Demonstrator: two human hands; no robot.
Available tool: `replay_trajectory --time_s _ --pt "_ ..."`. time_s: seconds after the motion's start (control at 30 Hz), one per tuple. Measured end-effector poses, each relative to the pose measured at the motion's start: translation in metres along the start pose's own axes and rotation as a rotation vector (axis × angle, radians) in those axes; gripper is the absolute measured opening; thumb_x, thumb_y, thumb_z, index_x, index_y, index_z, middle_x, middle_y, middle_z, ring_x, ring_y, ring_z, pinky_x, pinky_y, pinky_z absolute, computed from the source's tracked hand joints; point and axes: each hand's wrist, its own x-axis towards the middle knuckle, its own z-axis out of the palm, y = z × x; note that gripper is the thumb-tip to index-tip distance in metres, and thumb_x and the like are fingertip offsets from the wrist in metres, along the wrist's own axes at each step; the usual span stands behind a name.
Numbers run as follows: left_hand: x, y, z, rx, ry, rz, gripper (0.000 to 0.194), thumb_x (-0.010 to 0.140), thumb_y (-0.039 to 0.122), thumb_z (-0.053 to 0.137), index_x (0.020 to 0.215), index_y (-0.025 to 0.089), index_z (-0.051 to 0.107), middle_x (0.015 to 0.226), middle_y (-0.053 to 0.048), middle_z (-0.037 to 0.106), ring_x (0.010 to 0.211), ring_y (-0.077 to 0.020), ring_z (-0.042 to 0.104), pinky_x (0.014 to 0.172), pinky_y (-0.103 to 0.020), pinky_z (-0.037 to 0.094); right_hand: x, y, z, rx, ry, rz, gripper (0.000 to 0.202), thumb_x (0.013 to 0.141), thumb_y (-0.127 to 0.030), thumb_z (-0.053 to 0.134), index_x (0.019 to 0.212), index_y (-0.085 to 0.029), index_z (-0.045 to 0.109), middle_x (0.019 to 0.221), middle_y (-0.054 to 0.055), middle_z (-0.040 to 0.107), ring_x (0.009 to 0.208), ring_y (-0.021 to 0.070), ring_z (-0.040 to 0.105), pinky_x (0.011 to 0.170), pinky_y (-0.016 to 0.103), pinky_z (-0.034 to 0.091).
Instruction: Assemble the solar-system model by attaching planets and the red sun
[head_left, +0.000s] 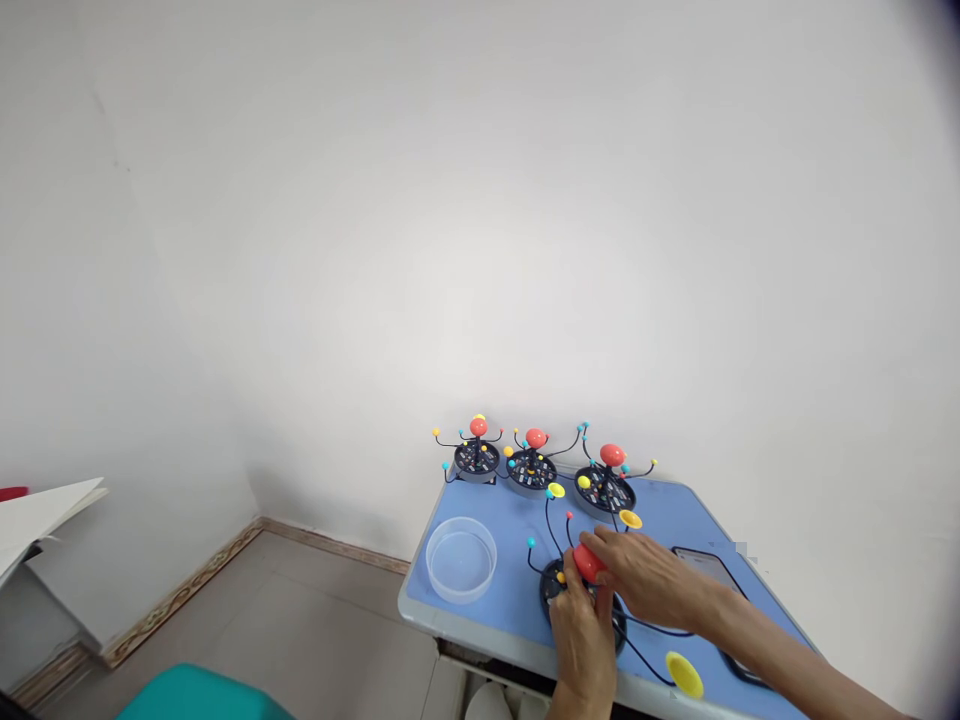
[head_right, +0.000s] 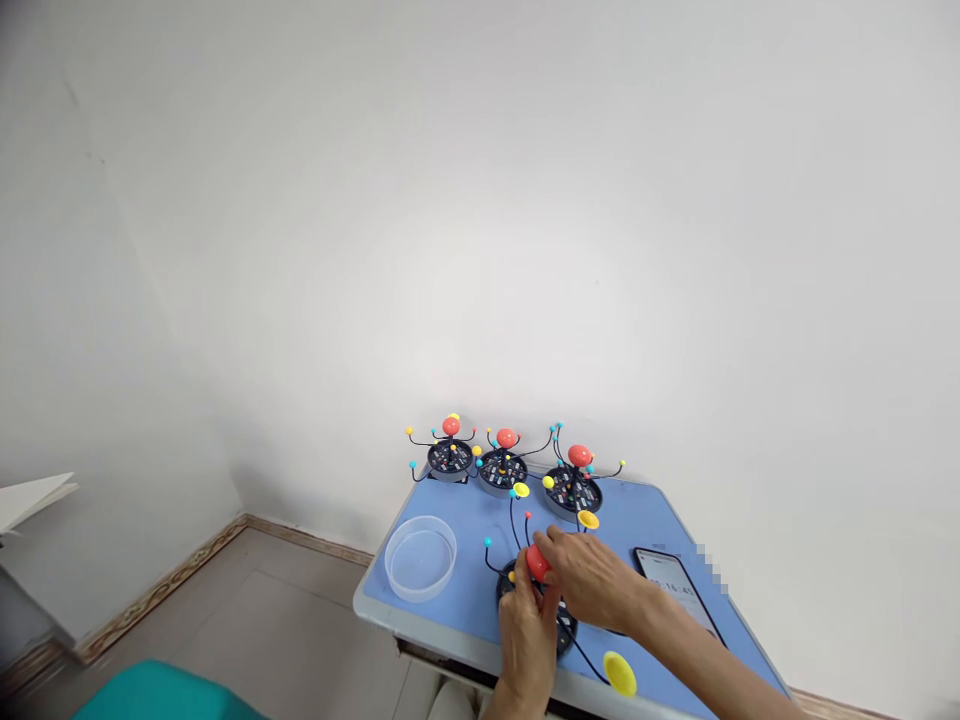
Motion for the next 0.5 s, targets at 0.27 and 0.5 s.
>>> replay_trajectory --time_s 0.27,0.5 --pt "0.001 -0.004 0.005 -0.122 0.078 -0.002 0.033 0.093 0.024 0.051 0.117 0.006 0.065 0.067 -0.014 0.075 0.058 -0.026 0.072 0.052 -0.029 0.05 0.005 -0.003 0.017 -0.089 0.131 0.01 0.021 0.088 -0.012 0.05 0.069 -0.018 0.056 0.07 0.007 0.063 0.059 0.0189 0.059 0.05 0.033 0.017" --pt "0.002 -0.002 0.003 -0.057 0.074 -0.024 0.032 0.088 0.015 0.055 0.116 0.004 0.065 0.064 -0.013 0.074 0.058 -0.0257 0.072 0.051 -0.029 0.048 0.003 -0.004 0.014 -0.105 0.094 0.017 0.022 0.089 -0.013 0.052 0.07 -0.019 0.062 0.077 0.008 0.069 0.064 0.0202 0.062 0.052 0.034 0.015"
